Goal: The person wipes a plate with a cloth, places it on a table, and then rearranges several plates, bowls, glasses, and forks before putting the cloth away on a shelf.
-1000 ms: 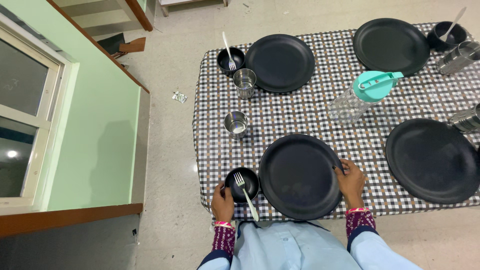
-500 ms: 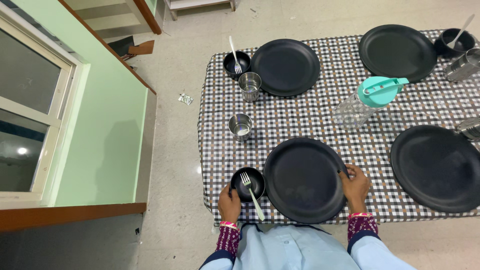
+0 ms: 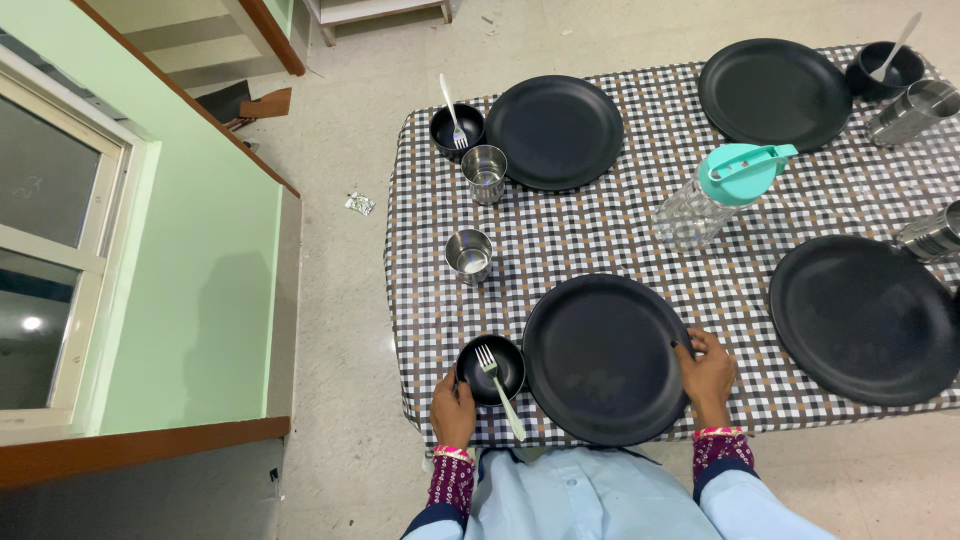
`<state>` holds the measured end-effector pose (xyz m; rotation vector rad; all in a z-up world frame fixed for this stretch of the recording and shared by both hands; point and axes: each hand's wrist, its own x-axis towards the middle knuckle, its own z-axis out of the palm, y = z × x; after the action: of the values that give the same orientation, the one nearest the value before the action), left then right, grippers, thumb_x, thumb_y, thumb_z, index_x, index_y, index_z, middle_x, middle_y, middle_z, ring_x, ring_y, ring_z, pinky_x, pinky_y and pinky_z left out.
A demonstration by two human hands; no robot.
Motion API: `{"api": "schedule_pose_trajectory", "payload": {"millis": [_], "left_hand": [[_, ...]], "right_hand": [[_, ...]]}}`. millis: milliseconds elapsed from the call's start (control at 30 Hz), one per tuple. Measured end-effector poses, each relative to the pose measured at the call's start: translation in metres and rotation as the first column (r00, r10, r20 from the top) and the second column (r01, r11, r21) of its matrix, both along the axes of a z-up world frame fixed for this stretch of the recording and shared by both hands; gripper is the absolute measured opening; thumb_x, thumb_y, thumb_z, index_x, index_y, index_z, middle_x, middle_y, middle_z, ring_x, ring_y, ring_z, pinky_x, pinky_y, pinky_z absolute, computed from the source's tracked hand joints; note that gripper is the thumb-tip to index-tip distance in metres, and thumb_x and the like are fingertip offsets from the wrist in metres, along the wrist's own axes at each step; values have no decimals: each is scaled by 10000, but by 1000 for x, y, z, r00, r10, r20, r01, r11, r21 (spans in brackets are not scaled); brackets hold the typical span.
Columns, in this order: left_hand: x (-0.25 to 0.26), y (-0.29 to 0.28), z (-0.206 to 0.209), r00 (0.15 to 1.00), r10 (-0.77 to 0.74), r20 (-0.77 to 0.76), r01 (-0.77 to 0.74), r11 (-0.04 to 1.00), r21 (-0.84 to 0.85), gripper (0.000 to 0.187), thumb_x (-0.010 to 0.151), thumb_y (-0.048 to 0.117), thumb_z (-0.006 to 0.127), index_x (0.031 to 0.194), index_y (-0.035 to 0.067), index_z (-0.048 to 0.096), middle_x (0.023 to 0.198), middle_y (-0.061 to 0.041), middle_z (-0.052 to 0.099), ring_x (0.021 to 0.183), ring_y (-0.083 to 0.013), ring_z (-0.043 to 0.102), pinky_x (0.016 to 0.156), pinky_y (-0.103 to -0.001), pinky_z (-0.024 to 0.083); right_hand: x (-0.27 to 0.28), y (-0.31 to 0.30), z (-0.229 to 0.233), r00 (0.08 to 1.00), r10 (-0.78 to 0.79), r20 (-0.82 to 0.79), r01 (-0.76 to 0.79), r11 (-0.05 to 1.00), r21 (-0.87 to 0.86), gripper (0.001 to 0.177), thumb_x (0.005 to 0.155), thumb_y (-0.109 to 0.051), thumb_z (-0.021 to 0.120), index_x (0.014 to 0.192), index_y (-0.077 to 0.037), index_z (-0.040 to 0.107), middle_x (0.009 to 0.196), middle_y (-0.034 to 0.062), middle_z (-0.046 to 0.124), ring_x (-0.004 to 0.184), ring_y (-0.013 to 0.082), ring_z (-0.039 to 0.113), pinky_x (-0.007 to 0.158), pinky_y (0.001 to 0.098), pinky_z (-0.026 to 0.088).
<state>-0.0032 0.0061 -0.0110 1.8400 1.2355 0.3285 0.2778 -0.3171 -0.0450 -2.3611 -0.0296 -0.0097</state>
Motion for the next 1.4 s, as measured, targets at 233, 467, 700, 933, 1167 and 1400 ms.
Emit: {"api": "schedule_pose_trajectory", "payload": {"millis": [233,467,700,933,1167,1400], "left_hand": [[-2,1,-5,1000,-30,3,30,998,64,419,961,194,559,1342,40,641,1221,-179,697,1039,-299,713,890,-398,561],[-1,-1,0,1000,-23,12,22,998,52,416,969,189,549,1340,23,637,1224,-193,684,1038,-315,710,888,-405,559],[0,1,-3,1000,-30,-8,30,999,37,419,971,194,532,1346,41,637,1256,-189,670,1080,-322,691,930,-417,543],[-1,1,-25,999,-36,32,31,988,150,506,969,199,599,1419,-21,535,1313,-243,627,1148,-354,651,958,-430,528],[-6,-18,43,987,112,112,-88,977,-195,821,875,209,691,1589,98,301,1336,-147,651,1044,-288,690,880,-377,596],[-14,-27,63,974,5,225,15,996,-86,1405,506,180,1001,1610,133,132,1494,-169,413,1190,-297,615,974,-391,564]], "right_hand": [[-11,0,9,1000,3,5,-2,994,-105,386,833,-218,832,1193,-106,751,1014,104,784,828,246,726,841,400,516],[-11,4,7,999,14,32,-11,997,-77,362,871,-217,798,1206,-101,725,1002,122,766,828,302,717,823,433,520],[-4,6,-4,997,7,74,-2,998,-61,401,853,-194,808,1231,-91,722,1012,154,748,896,324,711,858,443,515],[-12,19,24,998,46,48,-38,986,-162,404,888,-253,782,1252,-95,707,1049,125,760,949,289,716,1089,445,450],[-17,114,85,847,392,360,-335,918,-212,424,824,-232,806,1212,-96,701,1217,149,596,1165,358,548,1027,493,454],[-21,267,126,568,773,284,-759,625,-185,637,805,-290,823,1361,-95,580,1335,184,553,1252,392,536,1038,488,474]]}}
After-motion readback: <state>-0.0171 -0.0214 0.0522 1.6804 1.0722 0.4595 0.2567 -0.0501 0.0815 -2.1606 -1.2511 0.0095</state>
